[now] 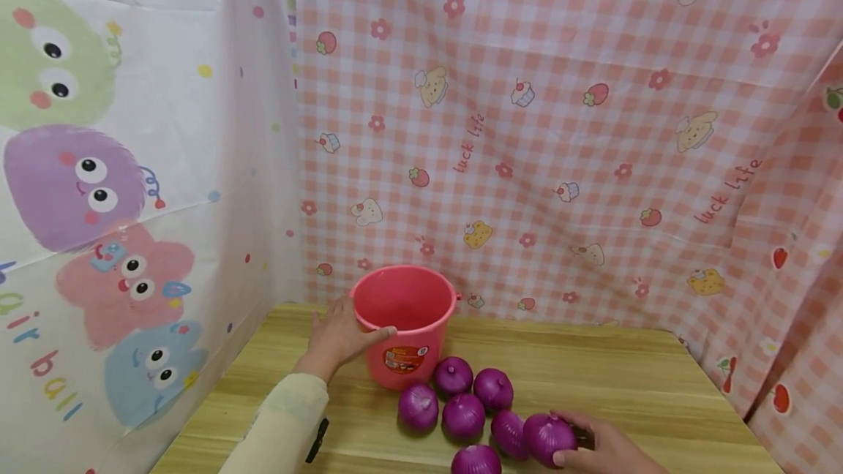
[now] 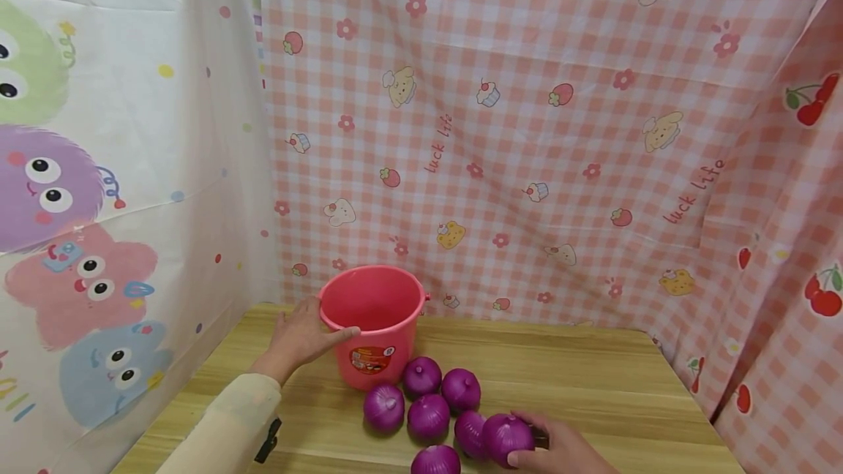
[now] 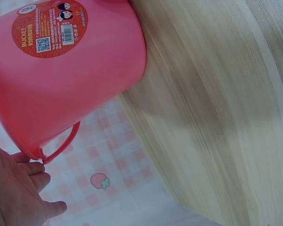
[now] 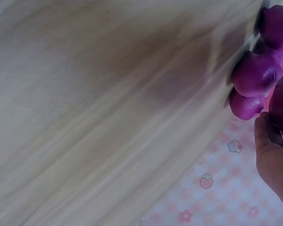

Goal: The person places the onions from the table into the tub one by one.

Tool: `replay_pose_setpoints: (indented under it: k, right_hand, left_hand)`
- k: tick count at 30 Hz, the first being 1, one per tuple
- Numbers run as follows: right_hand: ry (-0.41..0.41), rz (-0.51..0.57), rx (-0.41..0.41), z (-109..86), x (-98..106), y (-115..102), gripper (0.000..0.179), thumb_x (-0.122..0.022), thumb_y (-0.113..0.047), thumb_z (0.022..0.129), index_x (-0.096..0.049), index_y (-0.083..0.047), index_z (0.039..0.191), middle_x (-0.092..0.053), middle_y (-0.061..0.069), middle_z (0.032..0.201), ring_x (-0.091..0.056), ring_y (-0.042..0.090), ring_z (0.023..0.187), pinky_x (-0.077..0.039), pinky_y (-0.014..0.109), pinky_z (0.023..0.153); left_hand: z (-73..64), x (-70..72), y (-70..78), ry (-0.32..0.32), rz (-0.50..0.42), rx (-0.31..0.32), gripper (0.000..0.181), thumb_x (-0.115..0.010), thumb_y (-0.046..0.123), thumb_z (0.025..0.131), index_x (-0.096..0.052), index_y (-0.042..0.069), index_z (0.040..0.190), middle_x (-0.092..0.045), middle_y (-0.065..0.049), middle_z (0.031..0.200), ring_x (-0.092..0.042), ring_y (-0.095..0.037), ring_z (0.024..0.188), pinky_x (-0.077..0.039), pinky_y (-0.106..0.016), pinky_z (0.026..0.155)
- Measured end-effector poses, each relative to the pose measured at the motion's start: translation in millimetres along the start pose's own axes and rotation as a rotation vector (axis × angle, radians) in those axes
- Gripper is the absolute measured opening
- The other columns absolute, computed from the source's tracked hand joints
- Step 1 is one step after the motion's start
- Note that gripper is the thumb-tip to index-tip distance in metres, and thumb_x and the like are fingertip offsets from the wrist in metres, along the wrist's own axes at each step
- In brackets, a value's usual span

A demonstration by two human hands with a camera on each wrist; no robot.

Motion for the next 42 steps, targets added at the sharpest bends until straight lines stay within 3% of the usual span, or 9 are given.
replay_pose_setpoints:
  k: [6,12,19,22,34,42]
  right_hand:
    - [0.027,-0.007,0.017,6.6,3,-8,0.065,-0.064,-0.020,0.098,-0.036,0.018,0.142,-0.058,0.028,0.128,-0.061,0.027,0.111,-0.053,0.022,0.084]
    - [0.091,-0.073,0.084,13.7,6,-21,0.066,-0.067,-0.020,0.096,-0.038,0.018,0.141,-0.057,0.030,0.129,-0.063,0.009,0.106,-0.053,0.022,0.084]
    - [0.174,-0.104,0.079,19.7,12,-32,0.068,-0.071,-0.020,0.092,-0.040,0.018,0.140,-0.056,0.033,0.128,-0.063,0.034,0.110,-0.056,0.028,0.083]
    - [0.205,-0.110,0.068,22.6,13,-35,0.069,-0.073,-0.021,0.091,-0.041,0.017,0.140,-0.055,0.034,0.129,-0.062,0.038,0.111,-0.057,0.030,0.083]
    - [0.292,-0.101,0.057,39.0,16,-44,0.071,-0.074,-0.025,0.091,-0.043,0.011,0.143,-0.059,0.029,0.127,-0.063,0.033,0.110,-0.057,0.029,0.082]
    - [0.368,-0.118,0.038,52.6,18,-50,0.073,-0.076,-0.030,0.088,-0.045,0.006,0.144,-0.059,0.027,0.128,-0.063,0.034,0.111,-0.058,0.033,0.083]
  left_hand:
    - [-0.4,0.2,-0.1,-0.007,0.003,0.011,0.122,-0.061,0.086,0.068,-0.029,0.005,0.154,-0.043,-0.017,0.148,-0.036,-0.038,0.139,-0.009,-0.075,0.109]
    - [-0.8,0.8,0.2,-0.012,-0.007,0.011,0.122,-0.061,0.086,0.068,-0.028,0.007,0.155,-0.042,-0.016,0.150,-0.035,-0.038,0.140,-0.009,-0.075,0.109]
    - [-1.0,-0.1,-0.5,-0.005,-0.017,0.015,0.122,-0.061,0.087,0.068,-0.030,0.005,0.154,-0.044,-0.016,0.147,-0.037,-0.037,0.139,-0.009,-0.074,0.110]
    - [-1.4,0.1,-0.1,-0.007,-0.019,0.015,0.122,-0.062,0.086,0.068,-0.029,0.005,0.154,-0.044,-0.016,0.148,-0.036,-0.037,0.139,-0.009,-0.074,0.110]
    - [-0.5,-0.9,0.5,-0.002,-0.028,0.004,0.122,-0.061,0.087,0.067,-0.029,0.009,0.155,-0.042,-0.014,0.149,-0.037,-0.035,0.139,-0.009,-0.074,0.110]
    - [-0.9,0.3,-0.2,0.010,-0.016,-0.003,0.123,-0.060,0.088,0.067,-0.030,0.006,0.154,-0.042,-0.016,0.149,-0.037,-0.037,0.138,-0.009,-0.075,0.109]
Point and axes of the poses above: each hand's wrist, its own z-axis towards the middle knuckle, its own x-axis out of the back of the hand, y = z × x, the point moved 7 cm from there along z, towards the middle knuckle
